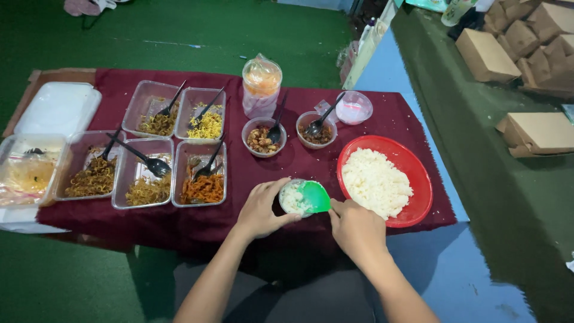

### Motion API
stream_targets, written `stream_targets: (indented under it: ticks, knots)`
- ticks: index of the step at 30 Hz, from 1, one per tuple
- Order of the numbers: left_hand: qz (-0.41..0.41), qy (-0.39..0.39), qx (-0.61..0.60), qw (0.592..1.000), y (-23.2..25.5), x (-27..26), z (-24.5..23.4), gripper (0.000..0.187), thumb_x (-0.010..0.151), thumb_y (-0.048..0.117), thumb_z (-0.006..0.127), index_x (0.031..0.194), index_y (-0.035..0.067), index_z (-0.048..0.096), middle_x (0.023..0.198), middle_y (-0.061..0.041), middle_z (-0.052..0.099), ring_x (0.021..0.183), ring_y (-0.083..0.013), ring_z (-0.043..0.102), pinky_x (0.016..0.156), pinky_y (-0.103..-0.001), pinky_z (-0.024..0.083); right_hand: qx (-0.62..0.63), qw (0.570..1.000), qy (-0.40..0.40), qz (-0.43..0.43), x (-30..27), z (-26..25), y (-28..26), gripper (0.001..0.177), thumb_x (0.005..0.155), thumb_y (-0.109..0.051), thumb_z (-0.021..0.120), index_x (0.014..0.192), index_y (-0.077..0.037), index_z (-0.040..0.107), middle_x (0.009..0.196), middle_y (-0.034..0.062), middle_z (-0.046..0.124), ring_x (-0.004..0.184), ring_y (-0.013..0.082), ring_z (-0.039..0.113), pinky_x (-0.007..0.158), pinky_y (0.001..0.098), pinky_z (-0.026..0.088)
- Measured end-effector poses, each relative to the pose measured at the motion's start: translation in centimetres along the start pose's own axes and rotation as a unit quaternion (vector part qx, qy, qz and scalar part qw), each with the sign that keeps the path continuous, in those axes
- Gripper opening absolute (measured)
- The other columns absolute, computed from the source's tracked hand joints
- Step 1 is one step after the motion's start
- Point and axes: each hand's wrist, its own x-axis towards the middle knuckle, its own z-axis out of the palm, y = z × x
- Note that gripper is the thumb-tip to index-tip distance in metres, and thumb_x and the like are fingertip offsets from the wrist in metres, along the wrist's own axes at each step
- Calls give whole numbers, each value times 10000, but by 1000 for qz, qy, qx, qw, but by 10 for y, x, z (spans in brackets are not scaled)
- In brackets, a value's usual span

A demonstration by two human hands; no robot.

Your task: Scoop white food material from a large red bowl into a small clear cup using a spoon and press it down.

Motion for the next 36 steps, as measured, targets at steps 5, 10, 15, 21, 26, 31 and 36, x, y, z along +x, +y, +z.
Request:
stream_targets:
  ticks: [5,10,15,21,26,31,36]
  knots:
    - [10,-7,22,1000,-2,-2,-1,947,730,525,843,1519,164,462,1353,-166,646,1413,-316,477,1258,-508,209,-10,1000,-6,10,-8,-8,3,299,974,-387,582,1170,-291,788,991,102,775,926,418,754,831,580,601]
    - [-6,-24,17,1000,-1,-1,0,959,766,579,797,1553,179,421,1392,-147,635,1443,-288,440,1270,-513,166,1,1000,-10,24,-6,2,14,291,978,-383,568,1136,-297,796,984,107,766,913,441,744,844,593,593]
    - [31,2,5,1000,-26,5,15,840,841,510,748,1544,168,438,1352,-145,657,1404,-309,484,1252,-529,213,4,999,-24,21,-14,-1,9,326,1014,-387,486,1151,-310,772,1012,91,756,944,422,748,861,583,596]
    - [31,6,10,999,-13,1,9,931,784,544,791,1550,157,431,1375,-145,643,1402,-310,491,1262,-524,212,-6,1000,19,2,-17,27,15,315,1035,-388,455,1116,-310,749,927,70,716,887,381,752,831,532,611]
    - [32,-3,22,999,-6,0,6,974,766,541,821,1551,126,422,1390,-175,631,1400,-329,495,1265,-531,202,15,998,56,4,-19,36,17,324,1033,-441,467,1092,-312,758,904,73,697,874,374,748,818,530,613]
    - [18,-4,18,1000,-6,-1,7,979,753,557,823,1549,142,432,1404,-154,628,1412,-312,486,1270,-513,204,14,998,64,-1,-15,21,12,271,990,-420,550,1104,-334,780,926,57,713,911,356,738,813,510,610]
    - [5,-9,17,1000,-7,-2,5,987,746,575,826,1547,148,436,1377,-150,647,1419,-299,483,1277,-500,196,32,998,54,14,-16,3,6,271,973,-424,581,1127,-336,786,961,56,736,955,338,742,845,503,606]
